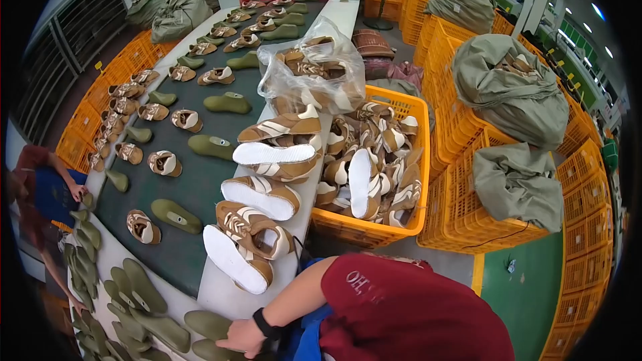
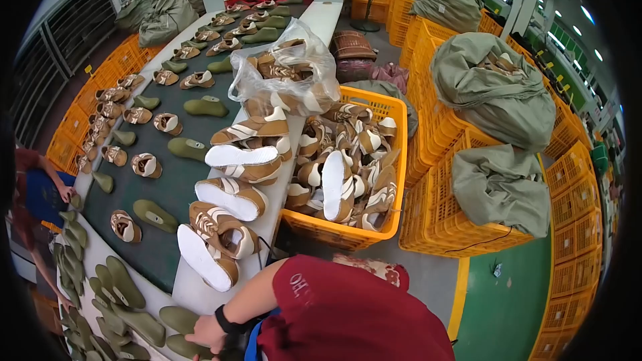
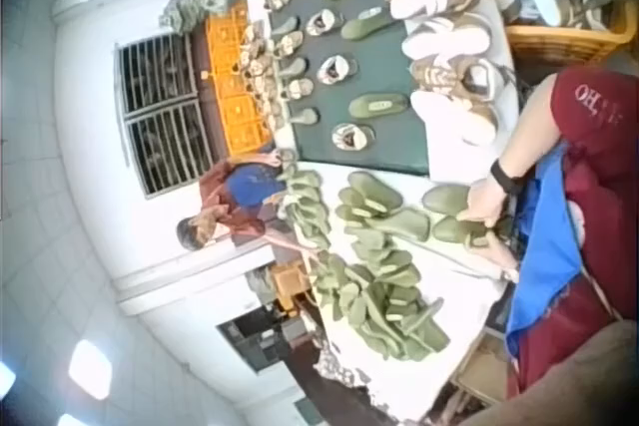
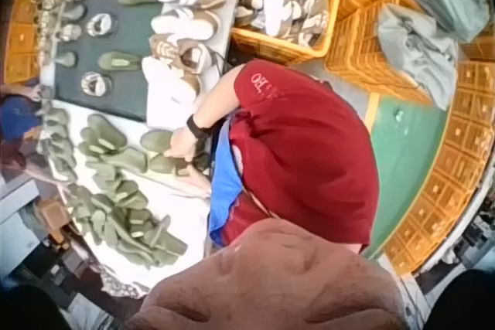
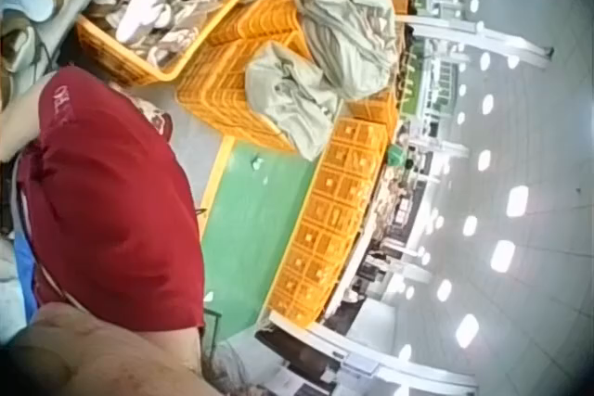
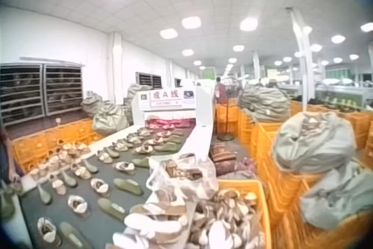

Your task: Organizing shoe lasts and finished shoe uppers on a factory table, including minor adjustments like lace tying.

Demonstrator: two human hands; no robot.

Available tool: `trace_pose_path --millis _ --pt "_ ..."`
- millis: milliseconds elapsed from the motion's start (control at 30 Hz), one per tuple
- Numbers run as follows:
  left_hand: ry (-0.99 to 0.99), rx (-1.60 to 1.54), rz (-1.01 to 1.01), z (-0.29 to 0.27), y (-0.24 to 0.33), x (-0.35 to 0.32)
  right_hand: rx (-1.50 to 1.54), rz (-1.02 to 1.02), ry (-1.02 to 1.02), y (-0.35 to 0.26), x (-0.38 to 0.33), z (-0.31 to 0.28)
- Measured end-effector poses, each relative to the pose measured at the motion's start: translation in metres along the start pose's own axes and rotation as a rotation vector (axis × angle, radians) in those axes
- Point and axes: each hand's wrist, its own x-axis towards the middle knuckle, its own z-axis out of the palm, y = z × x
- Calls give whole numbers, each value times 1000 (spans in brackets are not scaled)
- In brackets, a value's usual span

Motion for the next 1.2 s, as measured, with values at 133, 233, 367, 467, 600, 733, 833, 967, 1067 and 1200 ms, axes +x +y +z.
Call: trace_pose_path --millis 133,233,367,467,600,733,833,967,1067,1200 --pt "-90 23 231 6 41 -6 43 90 51 -13 -31 2" --pt "-124 -65 152 19 46 16 23 82 167 -12 -41 -7" --pt "-149 -240 60 32 56 44 -10 35 282 0 -32 -5" --pt "-127 -267 71 30 58 46 -43 27 275 -6 -31 -11" --pt "-111 -339 71 45 49 45 -39 -4 279 4 -35 -6" --pt "-107 -312 109 47 50 40 -45 -8 272 3 -31 -5" --pt "-109 -291 135 51 49 36 -38 -11 271 5 -29 -3" --pt "-113 -256 164 53 47 29 -30 -3 267 5 -30 -4" --pt "-119 -237 192 58 46 26 -24 1 273 3 -31 -5" --pt "-136 -225 238 72 47 25 -6 -16 279 0 -30 -7"
